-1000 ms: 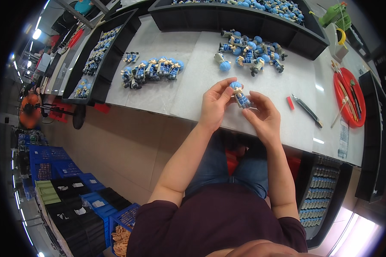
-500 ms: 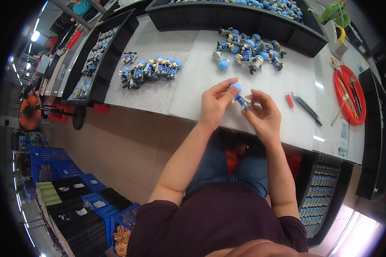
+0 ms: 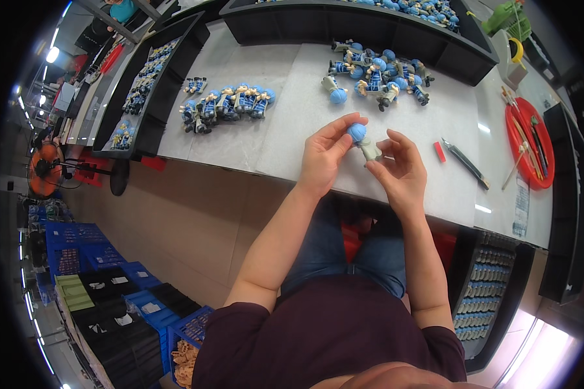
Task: The person assembles small blue and white figurines at a workbench. They pick up individual figurines, use a utility knife to trim excess plastic or flash, and then place the finished units into a black tray. The process is repeated for multiple figurines throughout the clip.
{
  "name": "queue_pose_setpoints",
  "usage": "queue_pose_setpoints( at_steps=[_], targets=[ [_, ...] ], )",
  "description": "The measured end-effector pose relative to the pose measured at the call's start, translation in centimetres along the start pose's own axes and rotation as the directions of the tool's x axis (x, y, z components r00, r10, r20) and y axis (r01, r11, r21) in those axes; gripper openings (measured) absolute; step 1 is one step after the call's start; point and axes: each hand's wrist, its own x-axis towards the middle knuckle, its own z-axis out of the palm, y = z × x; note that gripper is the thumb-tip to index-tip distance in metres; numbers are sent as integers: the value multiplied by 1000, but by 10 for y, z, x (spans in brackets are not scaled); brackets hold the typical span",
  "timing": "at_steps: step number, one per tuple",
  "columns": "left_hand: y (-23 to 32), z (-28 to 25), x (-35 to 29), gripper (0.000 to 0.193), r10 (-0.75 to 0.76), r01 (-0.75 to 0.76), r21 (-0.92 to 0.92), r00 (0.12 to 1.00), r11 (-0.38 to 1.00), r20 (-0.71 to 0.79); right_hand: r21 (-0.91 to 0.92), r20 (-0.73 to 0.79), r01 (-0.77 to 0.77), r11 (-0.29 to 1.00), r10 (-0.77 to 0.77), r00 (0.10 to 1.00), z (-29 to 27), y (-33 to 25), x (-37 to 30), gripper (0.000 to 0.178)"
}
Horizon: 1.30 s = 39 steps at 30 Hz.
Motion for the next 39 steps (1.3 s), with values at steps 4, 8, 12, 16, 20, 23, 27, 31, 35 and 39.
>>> queue_pose_setpoints(
  at_steps=[4, 8, 12, 16, 20, 23, 27, 31, 35, 39],
  targets=[
    [-1, -1, 1, 36, 21, -21, 15, 1000, 1000, 20, 20, -7, 10, 1000, -10, 1000, 0, -1, 0, 54],
    [-2, -1, 1, 37, 37, -38, 32, 999, 999, 22, 18, -16, 9, 1000, -9, 1000, 0, 0, 0, 55],
    [-1, -1, 1, 36, 40, -41, 23, 999, 999, 25, 8, -15, 10, 1000, -9, 1000, 0, 0, 0, 55],
    [0, -1, 1, 36, 46, -46, 17, 998, 999, 35, 16, -12, 3, 1000, -3, 1000, -1, 3, 0, 54],
    [0, -1, 0, 35, 50, -51, 6, 997, 999, 51, -1, 0, 5, 1000, -5, 1000, -2, 4, 1, 53],
    [0, -1, 0, 34, 57, -57, -1, 997, 998, 54, 10, 3, 4, 1000, -4, 1000, -1, 3, 1, 53],
    [1, 2, -2, 33, 47, -48, 87, 999, 995, 13, 4, 12, -2, 1000, 2, 1000, -1, 2, 1, 53],
    [1, 5, -2, 32, 42, -38, 86, 998, 996, -48, 9, 24, -9, 1000, 9, 1000, -1, 2, 0, 52],
    [-1, 4, -3, 32, 56, -51, 65, 996, 997, -73, 44, 62, -5, 999, 2, 998, -5, -2, 0, 50],
    [-2, 2, -3, 33, 53, -49, 68, 997, 996, -61, 79, 27, -78, 994, 76, 997, -1, -7, -1, 45]
  ],
)
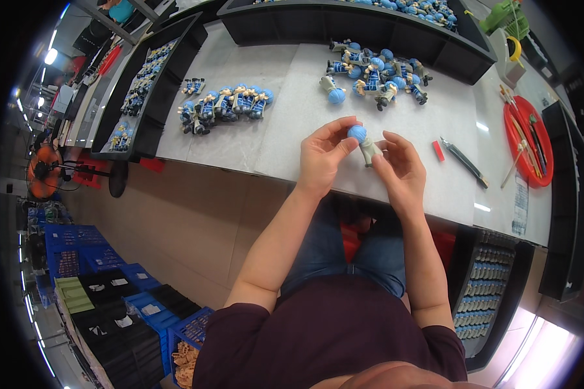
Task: The person assembles small blue and white figurines at a workbench. They pick up individual figurines, use a utility knife to trim excess plastic or flash, and then place the finished units into a black tray. The process is repeated for multiple figurines throughout the clip.
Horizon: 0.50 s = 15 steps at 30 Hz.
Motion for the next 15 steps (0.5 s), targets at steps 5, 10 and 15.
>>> queue_pose_setpoints(
  at_steps=[5, 10, 15],
  targets=[
    [1, -1, 0, 33, 6, -7, 3, 999, 1000, 37, -110, 3, 95, 989, -95, 995, 1, 2, -1, 39],
    [1, 1, -1, 37, 17, -16, -11, 998, 1000, 58, -50, -33, 112, 992, -114, 993, 0, 8, 0, 40],
    [4, 3, -5, 37, -3, -9, 134, 996, 991, 88, -61, -85, 197, 979, -202, 976, -1, 17, 0, 40]
  ],
)
